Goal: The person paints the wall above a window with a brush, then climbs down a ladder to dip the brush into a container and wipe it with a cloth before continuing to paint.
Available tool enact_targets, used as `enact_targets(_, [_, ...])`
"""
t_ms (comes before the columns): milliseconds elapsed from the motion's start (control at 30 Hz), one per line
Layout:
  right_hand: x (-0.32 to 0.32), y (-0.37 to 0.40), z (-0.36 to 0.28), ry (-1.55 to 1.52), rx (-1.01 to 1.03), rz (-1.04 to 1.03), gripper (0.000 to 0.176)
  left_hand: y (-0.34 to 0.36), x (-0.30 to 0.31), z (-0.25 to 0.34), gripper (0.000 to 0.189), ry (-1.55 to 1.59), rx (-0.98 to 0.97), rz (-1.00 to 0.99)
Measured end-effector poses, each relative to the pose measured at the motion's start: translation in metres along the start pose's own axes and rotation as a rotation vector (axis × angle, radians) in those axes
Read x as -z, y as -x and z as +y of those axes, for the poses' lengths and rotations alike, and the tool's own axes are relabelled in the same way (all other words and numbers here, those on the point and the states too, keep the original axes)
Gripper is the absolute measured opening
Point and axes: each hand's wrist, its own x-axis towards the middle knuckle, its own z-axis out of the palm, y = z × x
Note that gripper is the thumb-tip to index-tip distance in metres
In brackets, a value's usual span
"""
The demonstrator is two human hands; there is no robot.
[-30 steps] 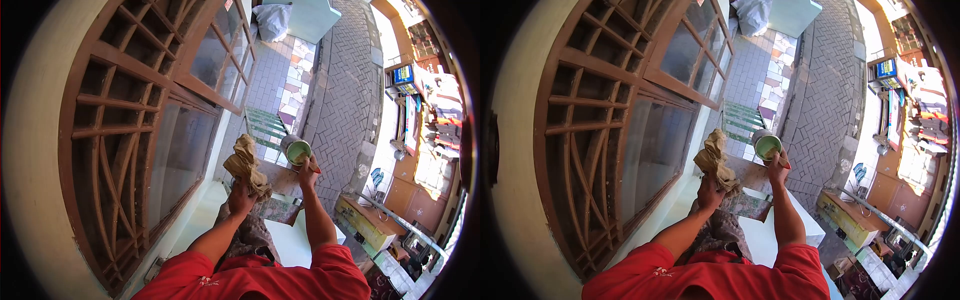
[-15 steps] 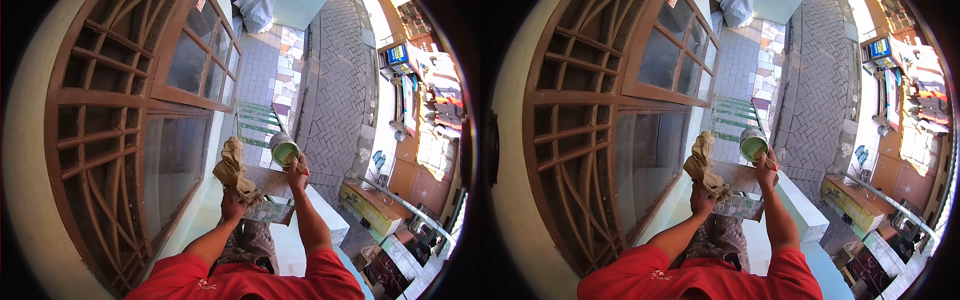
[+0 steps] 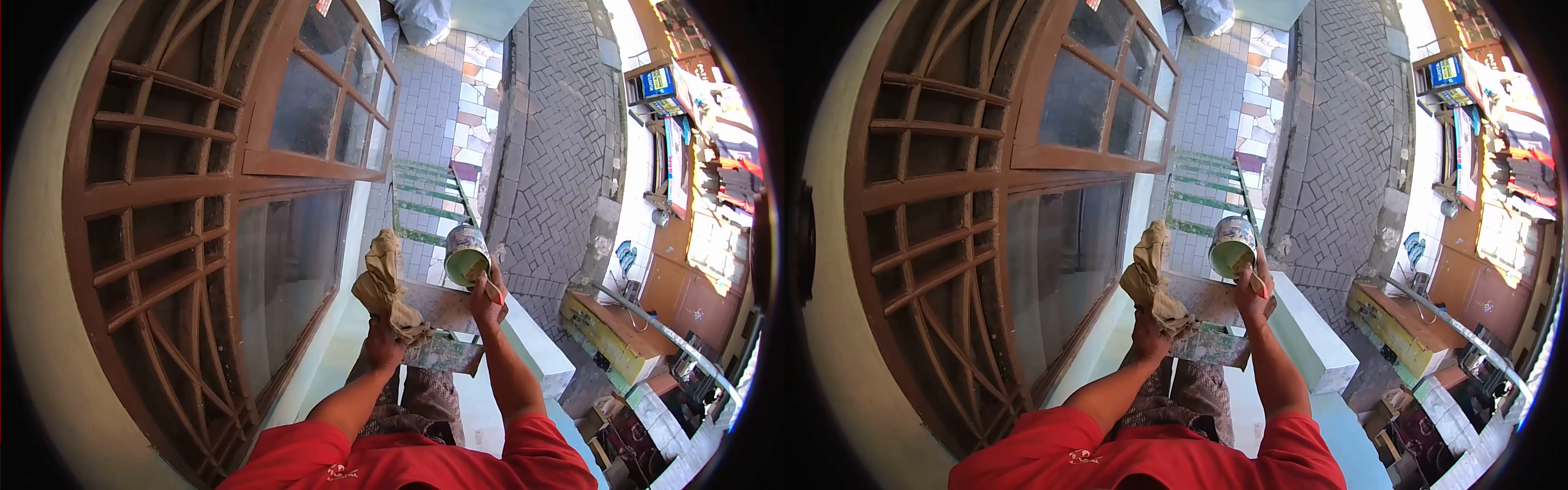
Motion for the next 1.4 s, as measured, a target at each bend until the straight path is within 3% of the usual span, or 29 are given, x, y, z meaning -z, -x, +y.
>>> enact_targets(67, [-0.002, -0.002, 0.000, -0.001, 0.010, -0.017, 0.051, 0.003, -0.005, -0.004, 0.090, 0.009, 0.024, 0.010])
enact_targets(133, [0.000, -0.004, -0.003, 0.009, 0.049, -0.020, 0.051, 0.003, -0.009, -0.006, 0.089, 0.016, -0.076, 0.071])
enact_targets(367, [0.000, -0.006, 0.001, 0.023, 0.048, -0.047, 0.049, 0.010, -0.012, -0.003, 0.089, 0.019, -0.021, 0.031])
enact_targets(533, [-0.001, -0.006, 0.005, 0.001, -0.038, -0.046, 0.049, 0.011, -0.012, -0.002, 0.091, 0.005, -0.043, 0.072])
enact_targets(733, [0.001, -0.004, -0.012, 0.032, -0.042, -0.036, 0.050, 0.005, 0.001, 0.003, 0.090, 0.023, 0.052, -0.065])
enact_targets(967, [-0.001, -0.006, -0.004, 0.025, 0.019, -0.012, 0.048, -0.003, 0.003, 0.002, 0.089, 0.050, 0.002, -0.012])
enact_targets(1233, [0.001, -0.004, -0.010, -0.061, -0.116, -0.055, 0.042, 0.001, 0.000, 0.003, 0.095, 0.033, 0.012, -0.012])
enact_targets(1333, [-0.002, -0.006, -0.003, -0.069, 0.016, -0.006, 0.042, -0.003, 0.008, 0.007, 0.096, 0.124, 0.088, -0.091])
enact_targets(1400, [-0.003, -0.005, -0.001, -0.086, 0.026, -0.005, 0.042, -0.002, 0.002, 0.003, 0.096, 0.105, 0.032, -0.035])
